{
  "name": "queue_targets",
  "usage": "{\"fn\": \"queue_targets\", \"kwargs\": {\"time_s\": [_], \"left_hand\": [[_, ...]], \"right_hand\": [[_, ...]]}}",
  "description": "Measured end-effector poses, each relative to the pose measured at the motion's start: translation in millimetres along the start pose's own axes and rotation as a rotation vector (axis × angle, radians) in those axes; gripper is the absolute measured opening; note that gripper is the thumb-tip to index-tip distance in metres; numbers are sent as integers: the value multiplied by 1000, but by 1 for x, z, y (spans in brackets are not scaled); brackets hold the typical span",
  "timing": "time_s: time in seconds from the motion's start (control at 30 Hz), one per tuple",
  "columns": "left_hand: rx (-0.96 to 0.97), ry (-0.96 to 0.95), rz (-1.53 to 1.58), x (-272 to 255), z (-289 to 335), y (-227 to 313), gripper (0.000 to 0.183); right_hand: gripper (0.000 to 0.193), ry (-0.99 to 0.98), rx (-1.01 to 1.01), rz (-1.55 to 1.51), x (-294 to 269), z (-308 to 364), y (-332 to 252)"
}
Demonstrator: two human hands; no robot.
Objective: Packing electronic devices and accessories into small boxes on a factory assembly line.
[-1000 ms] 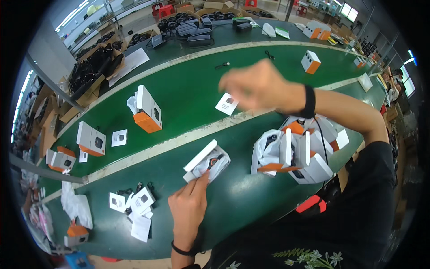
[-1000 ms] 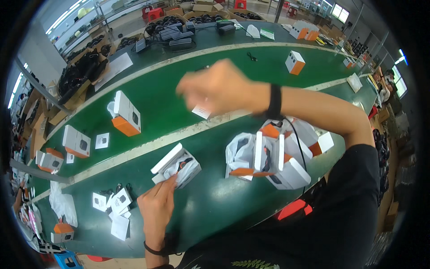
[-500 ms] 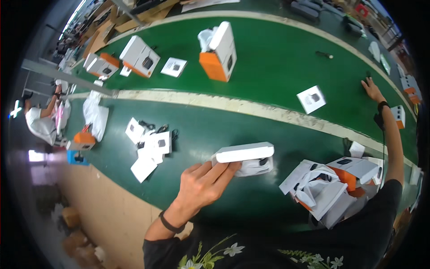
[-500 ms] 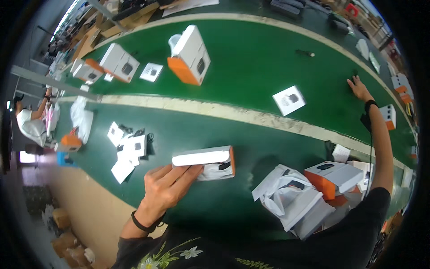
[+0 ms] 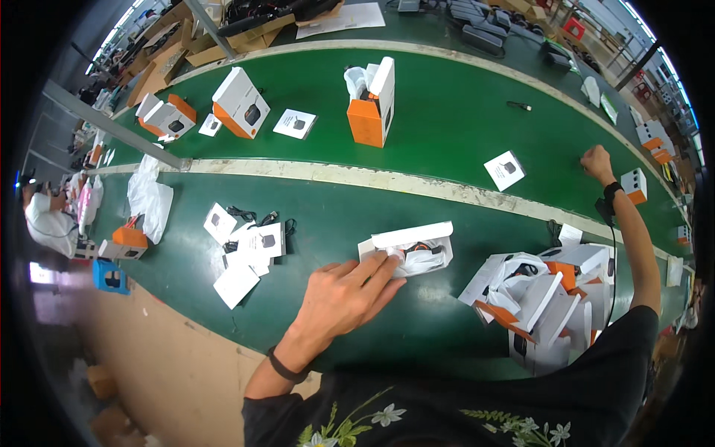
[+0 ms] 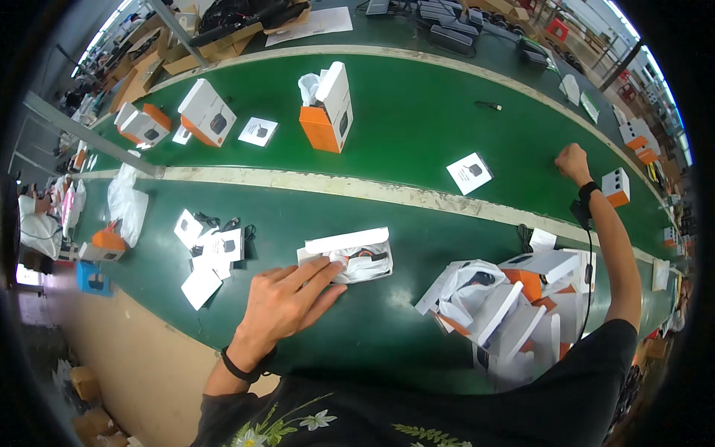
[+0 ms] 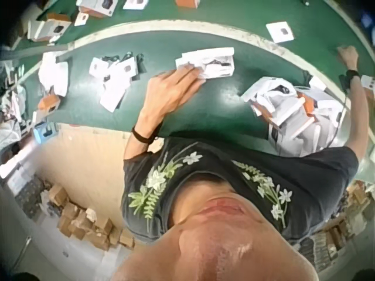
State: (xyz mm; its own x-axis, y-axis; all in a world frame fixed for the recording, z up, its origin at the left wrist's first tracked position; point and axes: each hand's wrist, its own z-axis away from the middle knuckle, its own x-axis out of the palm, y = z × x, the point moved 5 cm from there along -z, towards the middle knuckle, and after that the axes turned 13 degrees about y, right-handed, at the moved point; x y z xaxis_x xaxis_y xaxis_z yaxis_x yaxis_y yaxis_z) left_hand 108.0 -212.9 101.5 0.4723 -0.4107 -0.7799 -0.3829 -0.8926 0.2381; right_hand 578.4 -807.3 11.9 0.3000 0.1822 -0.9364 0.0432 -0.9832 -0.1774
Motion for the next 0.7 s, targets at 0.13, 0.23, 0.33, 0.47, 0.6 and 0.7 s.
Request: {"fn": "queue_targets", "kwargs": {"time_s": [0.13,0.23,0.33,0.47,0.6,0.7], "left_hand": [[-1,69,39,-9,0,4,35],[44,236,217,-23,-8,21,40],[-457,116,1023,-34,-4,40,61],[-780,43,1699,-23,-8,82,55],[-639,388,1492,-22,9,75,31],[-635,277,1377,-22,4,51,26]], "right_hand": [[23,51,-187,-221,-105,17,-108],[25,60,-317,-466,-215,84,-217],[20,75,-733,-580,-293,208,-345],[22,-75,-1054,-834,-314,332,-409],[23,-48,-1065,-866,-284,359,-419],[18,-164,-1065,-919,-261,361,-407]]}}
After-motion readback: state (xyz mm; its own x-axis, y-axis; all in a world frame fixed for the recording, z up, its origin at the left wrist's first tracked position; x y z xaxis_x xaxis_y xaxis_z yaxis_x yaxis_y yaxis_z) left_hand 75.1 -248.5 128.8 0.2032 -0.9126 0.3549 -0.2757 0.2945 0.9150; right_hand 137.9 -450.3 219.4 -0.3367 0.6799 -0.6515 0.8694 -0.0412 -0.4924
